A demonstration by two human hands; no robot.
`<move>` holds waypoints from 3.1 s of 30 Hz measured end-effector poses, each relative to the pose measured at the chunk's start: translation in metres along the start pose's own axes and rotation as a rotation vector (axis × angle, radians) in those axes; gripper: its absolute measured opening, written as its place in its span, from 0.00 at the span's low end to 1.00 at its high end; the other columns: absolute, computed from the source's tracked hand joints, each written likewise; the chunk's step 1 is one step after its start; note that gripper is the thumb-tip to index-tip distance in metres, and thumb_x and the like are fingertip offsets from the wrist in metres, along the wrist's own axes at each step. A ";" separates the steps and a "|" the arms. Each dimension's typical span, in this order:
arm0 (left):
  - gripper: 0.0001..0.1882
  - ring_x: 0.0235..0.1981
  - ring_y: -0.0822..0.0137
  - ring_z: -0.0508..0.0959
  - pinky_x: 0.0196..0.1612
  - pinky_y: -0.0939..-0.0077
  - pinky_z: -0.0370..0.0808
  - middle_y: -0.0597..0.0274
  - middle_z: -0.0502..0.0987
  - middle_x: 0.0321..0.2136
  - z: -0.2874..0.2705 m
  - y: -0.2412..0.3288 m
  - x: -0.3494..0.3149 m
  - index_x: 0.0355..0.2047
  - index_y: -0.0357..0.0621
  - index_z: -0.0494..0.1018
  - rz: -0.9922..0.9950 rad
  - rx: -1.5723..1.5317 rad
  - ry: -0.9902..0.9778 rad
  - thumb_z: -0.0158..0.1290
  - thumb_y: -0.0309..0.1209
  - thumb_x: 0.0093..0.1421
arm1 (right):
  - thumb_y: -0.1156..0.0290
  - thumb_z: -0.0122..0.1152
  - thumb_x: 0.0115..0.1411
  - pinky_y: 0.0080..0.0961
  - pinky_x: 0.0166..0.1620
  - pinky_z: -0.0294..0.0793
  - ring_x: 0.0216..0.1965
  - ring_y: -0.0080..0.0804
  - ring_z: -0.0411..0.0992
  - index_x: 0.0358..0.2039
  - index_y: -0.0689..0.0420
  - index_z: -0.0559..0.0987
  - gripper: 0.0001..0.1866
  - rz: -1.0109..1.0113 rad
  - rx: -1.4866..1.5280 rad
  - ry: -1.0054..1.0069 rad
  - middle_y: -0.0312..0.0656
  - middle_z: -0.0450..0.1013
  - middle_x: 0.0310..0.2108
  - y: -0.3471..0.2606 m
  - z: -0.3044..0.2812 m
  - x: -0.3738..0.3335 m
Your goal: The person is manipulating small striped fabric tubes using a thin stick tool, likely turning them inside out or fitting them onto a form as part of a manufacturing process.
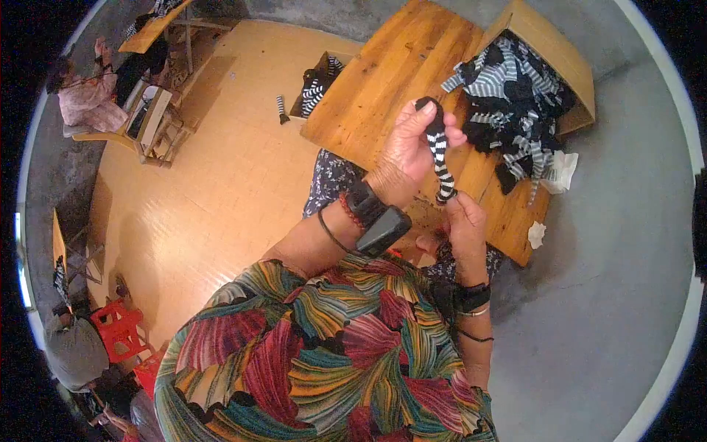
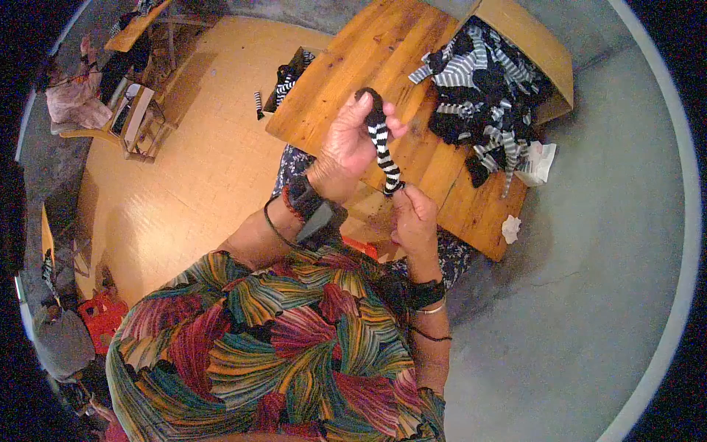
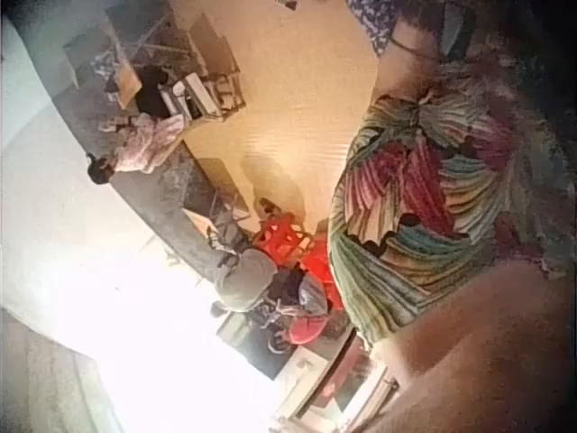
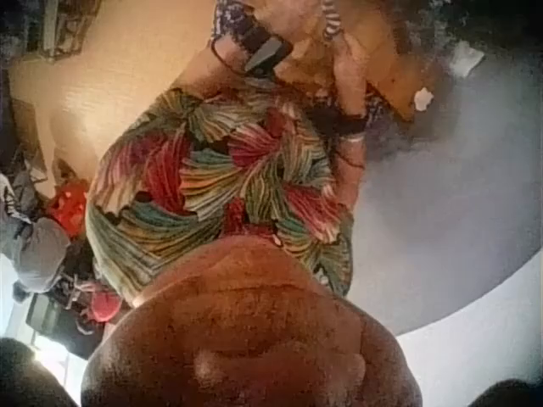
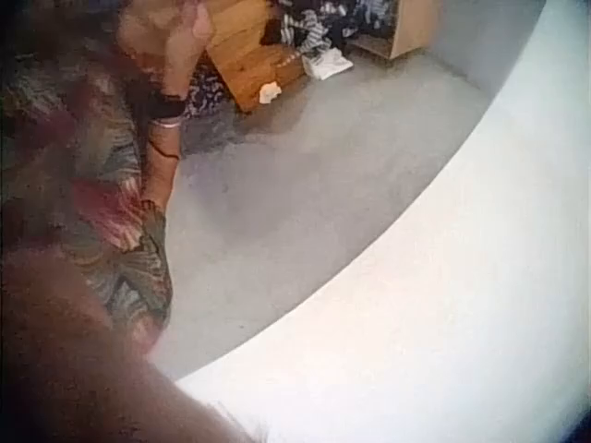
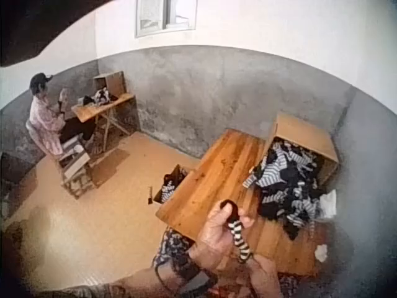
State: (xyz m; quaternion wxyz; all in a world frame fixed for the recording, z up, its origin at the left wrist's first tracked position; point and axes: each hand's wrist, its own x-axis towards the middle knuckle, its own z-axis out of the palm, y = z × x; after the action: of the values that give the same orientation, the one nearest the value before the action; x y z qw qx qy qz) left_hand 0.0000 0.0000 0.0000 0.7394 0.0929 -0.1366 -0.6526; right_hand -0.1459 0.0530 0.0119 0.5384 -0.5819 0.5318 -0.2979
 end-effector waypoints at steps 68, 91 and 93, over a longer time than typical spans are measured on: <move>0.09 0.16 0.74 0.67 0.21 0.77 0.69 0.65 0.67 0.18 0.014 0.000 -0.025 0.34 0.45 0.63 -0.090 0.302 -0.028 0.49 0.27 0.52 | 0.59 0.47 0.57 0.12 0.11 0.48 0.09 0.14 0.51 0.24 0.56 0.68 0.14 0.243 0.585 -0.346 0.28 0.56 0.10 0.007 0.003 0.002; 0.08 0.15 0.71 0.71 0.20 0.78 0.71 0.65 0.70 0.17 0.020 -0.006 -0.029 0.27 0.43 0.65 -0.215 0.312 -0.088 0.45 0.34 0.58 | 0.66 0.47 0.56 0.14 0.15 0.50 0.09 0.16 0.50 0.26 0.56 0.68 0.08 0.242 0.731 -0.273 0.29 0.56 0.10 -0.006 0.003 -0.009; 0.08 0.18 0.70 0.72 0.23 0.76 0.72 0.64 0.71 0.19 0.021 -0.001 -0.027 0.29 0.42 0.66 -0.230 0.349 -0.058 0.45 0.34 0.58 | 0.65 0.47 0.56 0.14 0.14 0.51 0.09 0.16 0.50 0.27 0.56 0.68 0.09 0.229 0.712 -0.301 0.29 0.56 0.10 -0.003 0.001 -0.011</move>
State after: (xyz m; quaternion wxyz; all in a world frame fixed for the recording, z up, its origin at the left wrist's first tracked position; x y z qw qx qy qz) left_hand -0.0105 0.0274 0.0176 0.6283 0.2157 -0.2574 -0.7017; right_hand -0.1473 0.0629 0.0170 0.8080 -0.3332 0.3720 -0.3126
